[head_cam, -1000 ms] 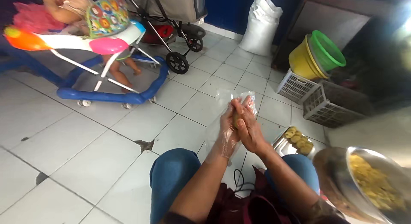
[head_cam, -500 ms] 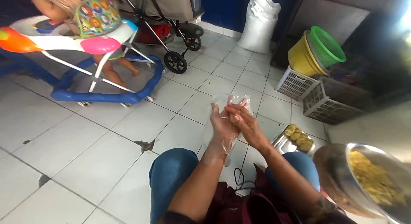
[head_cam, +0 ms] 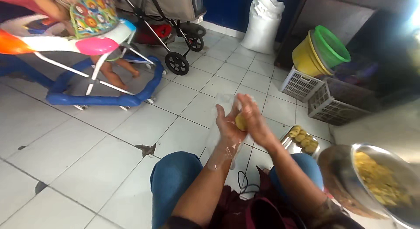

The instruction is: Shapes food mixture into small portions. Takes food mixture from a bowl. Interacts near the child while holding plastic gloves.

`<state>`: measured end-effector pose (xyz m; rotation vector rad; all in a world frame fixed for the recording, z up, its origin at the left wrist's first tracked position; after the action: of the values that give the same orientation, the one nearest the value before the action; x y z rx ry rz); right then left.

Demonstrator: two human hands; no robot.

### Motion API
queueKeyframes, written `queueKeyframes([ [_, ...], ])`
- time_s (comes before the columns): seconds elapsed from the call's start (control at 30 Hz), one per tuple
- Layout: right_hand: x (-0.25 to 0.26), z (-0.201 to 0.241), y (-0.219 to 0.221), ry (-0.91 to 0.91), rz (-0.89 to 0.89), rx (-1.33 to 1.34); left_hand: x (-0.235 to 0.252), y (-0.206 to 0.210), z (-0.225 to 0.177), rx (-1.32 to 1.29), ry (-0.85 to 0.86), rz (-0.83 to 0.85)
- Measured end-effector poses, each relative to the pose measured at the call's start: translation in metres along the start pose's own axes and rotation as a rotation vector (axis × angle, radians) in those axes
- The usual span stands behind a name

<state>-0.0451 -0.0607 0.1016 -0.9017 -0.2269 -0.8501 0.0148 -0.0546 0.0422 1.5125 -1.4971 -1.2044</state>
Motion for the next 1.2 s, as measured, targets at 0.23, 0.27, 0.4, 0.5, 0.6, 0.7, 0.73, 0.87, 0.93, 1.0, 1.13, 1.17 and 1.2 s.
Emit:
queueKeyframes([
  [0.23,0.0,-0.003,-0.017,0.077,-0.055,0.45,0.004,-0.004,0.002,-0.152,-0.078,-0.008],
  [0.27,-0.004,0.002,-0.025,0.056,-0.089,0.39,0.003,-0.004,-0.002,-0.139,-0.064,-0.011],
  [0.4,-0.016,0.017,-0.008,-0.174,-0.132,-0.021,-0.006,-0.008,-0.021,0.095,0.101,-0.188],
  [0.5,-0.017,0.009,0.005,-0.177,-0.163,-0.04,-0.012,-0.003,-0.024,0.23,0.138,-0.282],
  [0.6,-0.017,-0.015,-0.007,0.093,-0.266,0.281,-0.005,0.005,-0.027,0.146,0.147,-0.182],
  [0.7,-0.018,-0.038,-0.014,0.423,-0.389,0.767,-0.002,0.008,-0.037,0.297,0.157,-0.086],
  [0.73,-0.018,-0.04,-0.016,0.465,-0.375,0.823,-0.003,0.011,-0.041,0.427,0.188,-0.065],
  [0.87,-0.019,-0.035,-0.011,0.528,-0.211,0.708,-0.01,0.023,-0.03,0.93,0.33,0.039],
  [0.93,-0.02,-0.035,-0.016,0.53,-0.166,0.663,-0.009,0.024,-0.027,0.99,0.321,0.069],
  [1.0,-0.02,-0.035,-0.027,0.51,-0.129,0.66,-0.006,0.017,-0.037,0.766,0.269,0.022],
  [1.13,-0.02,-0.03,-0.037,0.47,-0.083,0.635,-0.004,0.0,-0.064,0.435,0.229,-0.061],
  [1.17,-0.019,-0.027,-0.038,0.458,-0.066,0.622,-0.005,0.0,-0.066,0.446,0.241,-0.073],
  [1.2,-0.018,-0.023,-0.039,0.443,-0.044,0.603,-0.006,0.001,-0.066,0.467,0.259,-0.083],
])
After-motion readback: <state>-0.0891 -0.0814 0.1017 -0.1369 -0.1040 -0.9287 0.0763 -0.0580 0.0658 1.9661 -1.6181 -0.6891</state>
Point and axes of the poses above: each hand's wrist, its own x-axis towards the middle knuckle, its own y-axis out of the palm, z = x × y, the point moved 8 cm from there along x, towards the middle knuckle, and after that the axes turned 14 degrees about -y, right-handed, at the moved point
